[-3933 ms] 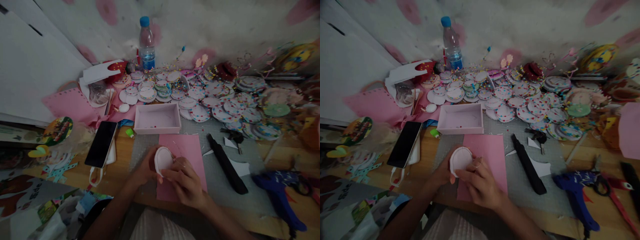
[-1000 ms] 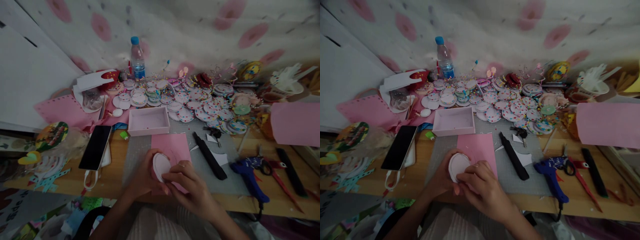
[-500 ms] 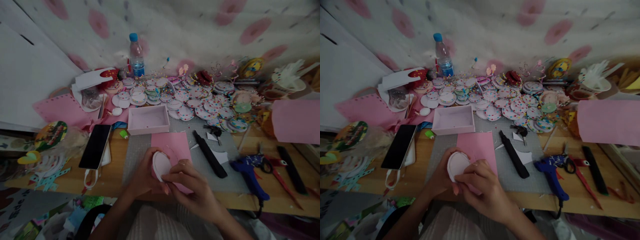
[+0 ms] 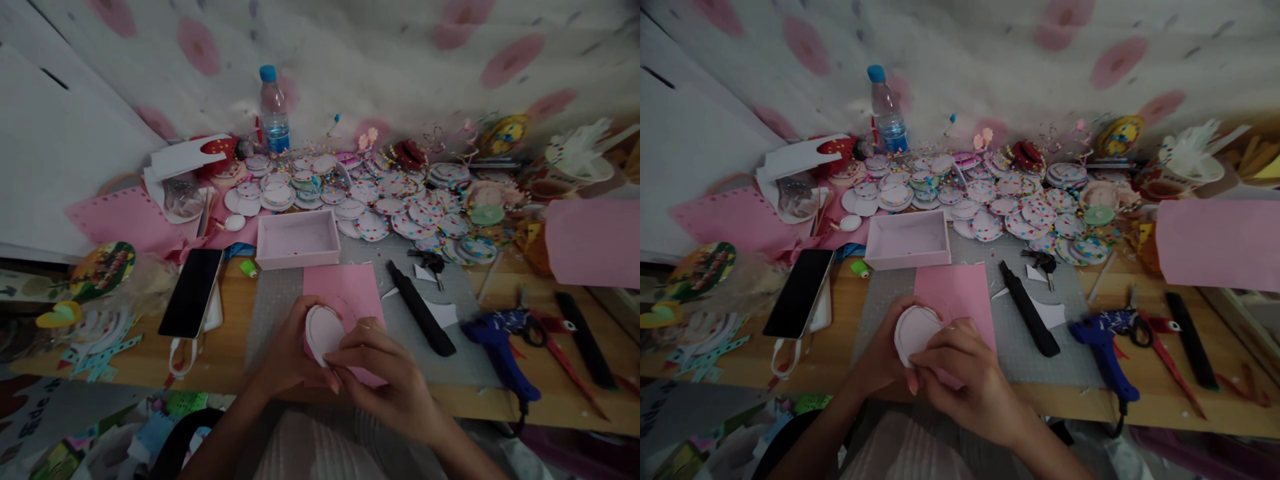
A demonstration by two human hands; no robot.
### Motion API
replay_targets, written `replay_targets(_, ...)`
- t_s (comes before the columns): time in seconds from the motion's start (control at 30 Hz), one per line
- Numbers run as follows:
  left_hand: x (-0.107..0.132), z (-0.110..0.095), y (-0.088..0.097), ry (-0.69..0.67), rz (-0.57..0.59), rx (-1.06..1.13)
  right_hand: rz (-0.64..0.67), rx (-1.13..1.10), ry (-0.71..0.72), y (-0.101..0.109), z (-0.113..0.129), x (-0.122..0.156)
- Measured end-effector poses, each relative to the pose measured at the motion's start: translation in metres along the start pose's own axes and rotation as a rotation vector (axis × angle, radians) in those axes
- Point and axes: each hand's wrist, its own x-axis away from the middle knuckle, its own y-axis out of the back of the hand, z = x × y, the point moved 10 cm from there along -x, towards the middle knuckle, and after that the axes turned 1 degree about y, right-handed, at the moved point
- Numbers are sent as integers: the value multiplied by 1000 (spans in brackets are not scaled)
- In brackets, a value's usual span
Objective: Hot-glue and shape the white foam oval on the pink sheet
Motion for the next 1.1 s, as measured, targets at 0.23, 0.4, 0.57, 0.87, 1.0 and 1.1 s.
replay_targets(0.23,0,5,0,20,-4,37,7,-12,22,0,1,0)
replay_targets(0.4,-1,7,-6,26,55,89,8,-23,35,1,3,-2)
replay_targets(0.57,0,8,-9,43,99,64,21,-44,46,0,2,-2)
replay_targets(0.87,0,12,-10,51,134,62,49,-44,89,-2,3,-2)
replay_targets(1.0,0,15,-10,59,133,79,78,-8,95,-5,1,-1)
replay_targets(1.1,-3,11,-6,28,80,88,96,74,102,-8,-3,2)
